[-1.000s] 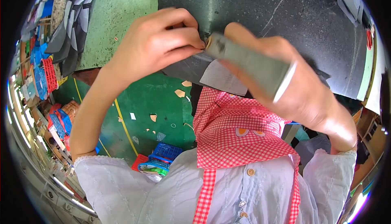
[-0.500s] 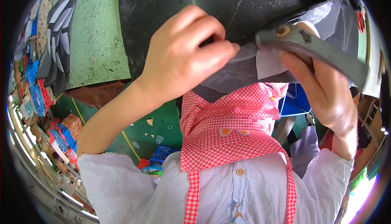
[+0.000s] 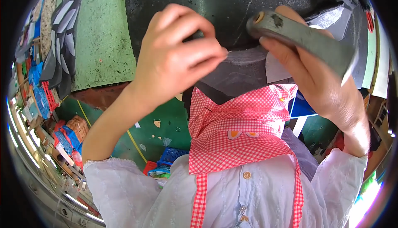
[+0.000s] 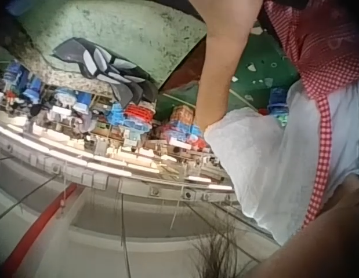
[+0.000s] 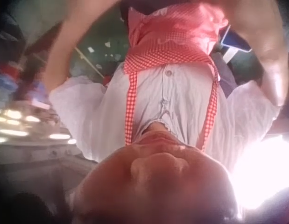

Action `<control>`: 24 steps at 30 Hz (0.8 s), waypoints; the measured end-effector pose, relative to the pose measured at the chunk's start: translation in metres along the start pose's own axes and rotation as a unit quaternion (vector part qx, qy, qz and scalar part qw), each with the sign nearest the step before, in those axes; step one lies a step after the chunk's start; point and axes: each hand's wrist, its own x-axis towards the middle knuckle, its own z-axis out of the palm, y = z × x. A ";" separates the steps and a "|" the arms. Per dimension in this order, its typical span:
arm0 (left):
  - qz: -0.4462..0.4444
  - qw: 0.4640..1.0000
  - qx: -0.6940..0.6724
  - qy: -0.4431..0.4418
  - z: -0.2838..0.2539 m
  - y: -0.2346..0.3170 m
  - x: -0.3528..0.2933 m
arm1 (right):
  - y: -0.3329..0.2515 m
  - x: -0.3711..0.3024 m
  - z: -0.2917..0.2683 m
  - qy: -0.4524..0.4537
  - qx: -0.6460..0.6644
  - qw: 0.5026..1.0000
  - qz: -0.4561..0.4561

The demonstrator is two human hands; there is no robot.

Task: Hammering the edges of leather shoe upper components on a workbench to flatten or secure them.

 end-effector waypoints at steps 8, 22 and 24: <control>-0.070 0.996 0.041 0.047 -0.002 0.002 -0.016 | -0.015 -0.003 0.016 -0.029 0.217 0.972 0.092; -0.069 0.989 0.085 0.096 0.010 0.026 -0.026 | -0.023 -0.002 0.030 0.014 0.267 0.952 0.152; -0.062 0.988 0.098 0.101 0.015 0.027 -0.030 | -0.022 0.003 0.035 0.020 0.204 0.973 0.103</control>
